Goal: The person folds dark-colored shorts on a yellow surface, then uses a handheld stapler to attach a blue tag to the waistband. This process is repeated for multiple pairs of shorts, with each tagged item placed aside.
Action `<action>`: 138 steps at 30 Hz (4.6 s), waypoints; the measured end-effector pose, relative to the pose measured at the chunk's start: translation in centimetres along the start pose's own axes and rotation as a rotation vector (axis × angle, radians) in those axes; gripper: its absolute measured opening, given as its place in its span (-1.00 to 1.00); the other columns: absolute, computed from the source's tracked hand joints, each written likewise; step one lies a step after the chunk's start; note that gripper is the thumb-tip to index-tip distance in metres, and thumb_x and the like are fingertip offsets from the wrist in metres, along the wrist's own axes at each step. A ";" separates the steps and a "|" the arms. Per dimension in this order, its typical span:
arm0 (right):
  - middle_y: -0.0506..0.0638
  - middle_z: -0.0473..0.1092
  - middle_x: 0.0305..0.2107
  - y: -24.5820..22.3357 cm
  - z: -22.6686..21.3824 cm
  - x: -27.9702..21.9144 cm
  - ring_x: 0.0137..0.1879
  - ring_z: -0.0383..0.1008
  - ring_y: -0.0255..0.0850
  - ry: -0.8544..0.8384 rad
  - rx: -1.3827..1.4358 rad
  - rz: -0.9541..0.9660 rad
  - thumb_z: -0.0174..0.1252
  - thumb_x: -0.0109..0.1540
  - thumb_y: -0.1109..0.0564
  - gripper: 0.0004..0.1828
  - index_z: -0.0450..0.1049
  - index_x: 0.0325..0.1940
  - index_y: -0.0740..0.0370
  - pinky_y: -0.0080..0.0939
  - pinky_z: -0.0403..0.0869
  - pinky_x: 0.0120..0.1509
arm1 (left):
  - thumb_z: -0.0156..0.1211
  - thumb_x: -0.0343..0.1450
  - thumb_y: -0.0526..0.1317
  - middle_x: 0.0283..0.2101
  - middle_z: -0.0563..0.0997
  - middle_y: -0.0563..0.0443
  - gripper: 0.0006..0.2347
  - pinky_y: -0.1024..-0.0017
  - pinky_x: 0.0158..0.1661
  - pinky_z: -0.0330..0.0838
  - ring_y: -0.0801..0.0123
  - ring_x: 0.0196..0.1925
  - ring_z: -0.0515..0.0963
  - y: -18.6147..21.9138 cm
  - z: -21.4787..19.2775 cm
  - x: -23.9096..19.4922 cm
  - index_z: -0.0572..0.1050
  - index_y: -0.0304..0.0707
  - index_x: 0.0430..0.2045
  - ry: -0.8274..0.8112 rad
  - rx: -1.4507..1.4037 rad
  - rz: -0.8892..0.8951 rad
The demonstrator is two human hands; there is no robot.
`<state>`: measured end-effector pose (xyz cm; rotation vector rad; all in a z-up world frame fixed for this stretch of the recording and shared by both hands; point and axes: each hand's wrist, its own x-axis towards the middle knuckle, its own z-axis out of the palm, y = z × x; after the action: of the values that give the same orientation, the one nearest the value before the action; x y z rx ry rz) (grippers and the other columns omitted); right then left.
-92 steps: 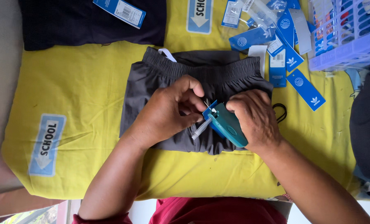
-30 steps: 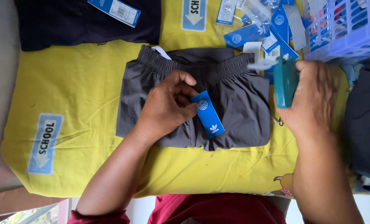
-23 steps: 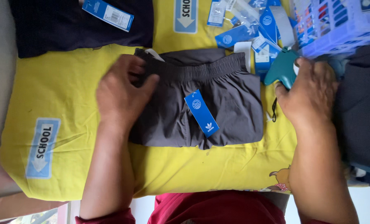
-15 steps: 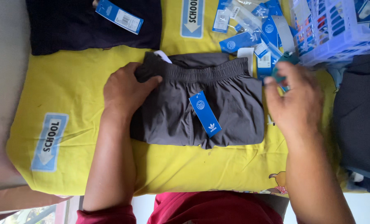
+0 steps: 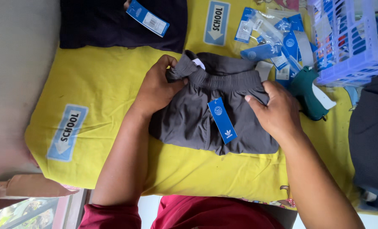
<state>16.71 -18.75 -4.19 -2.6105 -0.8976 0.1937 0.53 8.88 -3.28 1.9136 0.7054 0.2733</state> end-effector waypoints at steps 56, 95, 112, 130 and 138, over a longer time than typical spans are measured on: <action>0.10 -0.40 0.53 -25.4 10.4 24.5 0.60 -0.56 0.09 -0.154 -0.145 -0.438 -0.27 0.28 -0.53 -0.10 -0.17 0.60 -0.18 0.66 -0.33 0.45 | -0.36 0.31 0.47 0.55 -0.35 -0.05 -0.21 -0.46 0.30 -0.42 -0.12 0.56 -0.37 -5.7 -16.5 18.4 -0.16 0.34 0.48 0.103 0.787 -0.185; 0.26 -0.05 0.49 -7.7 5.7 5.8 0.60 -0.14 0.14 -0.183 -0.233 -0.491 -0.08 0.29 -0.32 -0.12 0.08 0.50 0.35 0.32 -0.03 0.55 | 0.21 0.41 0.09 0.51 -0.09 -0.35 -0.26 -0.20 0.38 -0.15 -0.17 0.55 -0.16 -4.8 -3.6 2.5 0.14 -0.41 0.41 0.302 1.042 0.163; 0.22 -0.19 0.51 -8.7 5.9 5.2 0.62 -0.28 0.14 -0.206 -0.196 -0.421 -0.19 0.34 -0.30 -0.16 -0.05 0.56 0.22 0.40 -0.19 0.57 | -0.48 0.48 0.31 0.56 -0.28 -0.26 -0.40 -0.61 0.22 -0.47 -0.21 0.57 -0.36 2.6 2.2 -5.5 -0.21 0.40 0.47 -0.228 1.054 -0.115; -0.12 0.44 -0.12 -0.4 1.2 -4.2 0.15 0.44 -0.14 0.104 -0.311 -0.503 0.22 0.17 -0.14 -0.66 0.50 -0.01 -0.07 0.16 0.24 0.38 | -0.02 0.39 0.22 0.44 0.11 -0.39 -0.39 -0.46 0.28 -0.22 -0.20 0.50 0.03 2.3 12.3 -8.6 0.23 0.03 0.34 -0.198 0.924 0.352; -0.09 0.42 -0.38 8.3 -4.6 -9.2 -0.08 0.50 -0.11 0.544 -0.346 -0.300 0.29 0.17 -0.01 -0.79 0.55 -0.11 -0.11 0.15 0.28 0.38 | 0.35 0.21 -0.01 -0.45 0.56 0.21 -0.81 0.38 -0.44 0.45 0.34 -0.42 0.62 4.0 17.9 -6.7 0.58 0.09 -0.40 0.094 0.794 0.871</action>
<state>15.27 -31.87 -3.05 -2.5586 -1.1650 -0.7738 5.19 -9.76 -6.81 2.9179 -0.0534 0.6962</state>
